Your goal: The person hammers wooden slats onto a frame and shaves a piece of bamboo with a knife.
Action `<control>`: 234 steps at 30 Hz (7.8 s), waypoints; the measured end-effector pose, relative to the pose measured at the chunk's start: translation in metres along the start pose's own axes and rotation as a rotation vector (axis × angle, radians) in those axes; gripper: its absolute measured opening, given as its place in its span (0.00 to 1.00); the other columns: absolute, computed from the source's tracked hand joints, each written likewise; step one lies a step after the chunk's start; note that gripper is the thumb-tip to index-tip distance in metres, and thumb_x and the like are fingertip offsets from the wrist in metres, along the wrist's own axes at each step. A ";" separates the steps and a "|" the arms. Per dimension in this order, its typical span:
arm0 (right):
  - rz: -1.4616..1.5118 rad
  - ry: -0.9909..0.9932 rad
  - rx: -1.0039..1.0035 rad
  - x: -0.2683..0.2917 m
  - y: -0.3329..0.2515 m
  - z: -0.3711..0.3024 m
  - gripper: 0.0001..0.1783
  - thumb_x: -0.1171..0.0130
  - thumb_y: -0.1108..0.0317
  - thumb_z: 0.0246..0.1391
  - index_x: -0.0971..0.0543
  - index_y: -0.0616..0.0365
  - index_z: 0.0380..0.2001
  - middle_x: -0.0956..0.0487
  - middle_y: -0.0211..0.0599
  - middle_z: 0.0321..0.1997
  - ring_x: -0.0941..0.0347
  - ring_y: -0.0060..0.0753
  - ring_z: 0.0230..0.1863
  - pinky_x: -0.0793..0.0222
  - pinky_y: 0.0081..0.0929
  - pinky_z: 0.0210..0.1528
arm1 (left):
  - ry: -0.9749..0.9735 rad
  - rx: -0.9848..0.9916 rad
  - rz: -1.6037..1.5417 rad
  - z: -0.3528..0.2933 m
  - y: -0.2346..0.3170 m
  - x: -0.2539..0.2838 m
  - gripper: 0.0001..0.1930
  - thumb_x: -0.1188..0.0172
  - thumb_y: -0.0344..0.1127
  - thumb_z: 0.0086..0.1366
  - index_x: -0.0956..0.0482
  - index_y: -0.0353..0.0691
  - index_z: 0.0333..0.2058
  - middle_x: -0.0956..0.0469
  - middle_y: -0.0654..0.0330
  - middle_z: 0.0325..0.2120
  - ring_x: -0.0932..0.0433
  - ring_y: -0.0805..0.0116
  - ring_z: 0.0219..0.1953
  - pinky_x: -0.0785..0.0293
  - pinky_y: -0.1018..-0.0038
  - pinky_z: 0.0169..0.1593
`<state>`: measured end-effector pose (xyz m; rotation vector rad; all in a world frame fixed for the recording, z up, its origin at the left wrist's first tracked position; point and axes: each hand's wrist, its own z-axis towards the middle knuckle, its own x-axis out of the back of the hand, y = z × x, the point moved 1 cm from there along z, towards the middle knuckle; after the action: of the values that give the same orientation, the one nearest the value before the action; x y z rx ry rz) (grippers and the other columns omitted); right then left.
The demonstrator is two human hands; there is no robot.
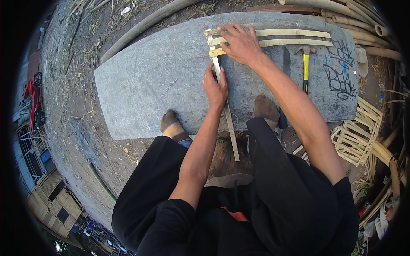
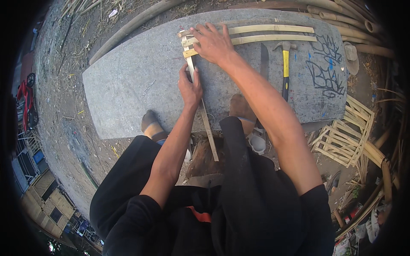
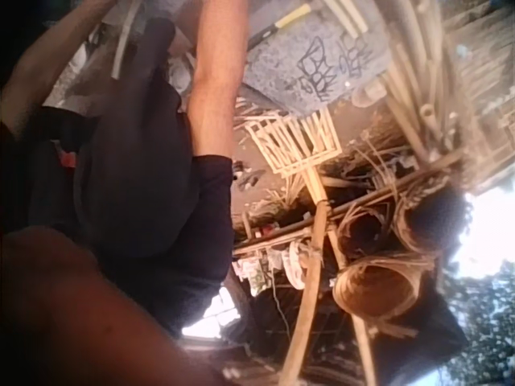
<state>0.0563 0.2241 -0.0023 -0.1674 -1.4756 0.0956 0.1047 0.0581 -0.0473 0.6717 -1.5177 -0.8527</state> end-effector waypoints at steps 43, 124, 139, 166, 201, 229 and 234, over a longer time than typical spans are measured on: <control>0.595 -0.313 -1.744 -0.172 0.098 -0.656 0.38 0.36 0.53 0.46 0.30 0.59 0.60 0.23 0.58 0.54 0.27 0.54 0.56 0.32 0.37 0.57 | -0.356 0.168 0.036 -0.017 -0.024 0.086 0.22 0.47 0.48 0.72 0.29 0.37 0.54 0.27 0.61 0.36 0.30 0.76 0.33 0.31 0.77 0.39; 0.664 -0.026 -0.448 0.115 -0.003 -0.178 0.30 0.34 0.60 0.52 0.28 0.52 0.58 0.22 0.45 0.48 0.24 0.41 0.45 0.28 0.36 0.46 | 0.340 -0.042 -1.152 0.104 0.190 0.396 0.10 0.55 0.38 0.73 0.38 0.44 0.31 0.41 0.66 0.22 0.42 0.74 0.24 0.39 0.73 0.32; 0.427 -0.336 -1.103 -0.009 0.071 -0.392 0.18 0.38 0.64 0.55 0.26 0.59 0.47 0.24 0.34 0.34 0.29 0.27 0.31 0.31 0.27 0.35 | 0.161 -0.269 -1.000 0.105 0.182 0.369 0.09 0.51 0.37 0.69 0.36 0.40 0.32 0.37 0.64 0.24 0.36 0.72 0.29 0.35 0.73 0.37; 0.949 0.047 -0.633 0.306 0.018 -0.195 0.16 0.47 0.59 0.65 0.27 0.56 0.50 0.33 0.24 0.23 0.38 0.15 0.20 0.43 0.17 0.23 | 0.639 -0.170 -0.977 0.096 0.138 0.461 0.20 0.60 0.53 0.69 0.40 0.47 0.23 0.40 0.68 0.19 0.45 0.75 0.21 0.46 0.73 0.28; 1.284 -0.182 0.062 0.144 -0.395 -0.053 0.12 0.42 0.68 0.52 0.28 0.63 0.38 0.23 0.58 0.23 0.24 0.67 0.30 0.30 0.53 0.33 | 0.700 -0.419 -0.782 0.054 0.146 0.495 0.11 0.68 0.22 0.55 0.37 0.41 0.33 0.40 0.64 0.18 0.45 0.76 0.18 0.47 0.77 0.22; 1.042 -0.164 -0.048 0.060 -0.378 -0.032 0.12 0.41 0.69 0.50 0.24 0.61 0.38 0.20 0.57 0.27 0.22 0.63 0.35 0.28 0.50 0.37 | 0.641 -0.441 -0.830 0.049 0.149 0.491 0.03 0.62 0.29 0.57 0.39 0.43 0.30 0.45 0.66 0.15 0.49 0.76 0.16 0.50 0.77 0.22; 1.269 -0.348 -0.067 0.061 -0.381 -0.027 0.10 0.39 0.70 0.50 0.25 0.62 0.35 0.23 0.46 0.24 0.24 0.48 0.25 0.30 0.41 0.30 | 0.715 -0.384 -0.747 0.050 0.146 0.501 0.06 0.57 0.37 0.61 0.40 0.41 0.32 0.46 0.66 0.15 0.49 0.76 0.17 0.52 0.76 0.23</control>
<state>0.0743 -0.1423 0.1205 -1.1702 -1.5029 1.1386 0.0024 -0.2614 0.3551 1.1221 -0.4195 -1.2373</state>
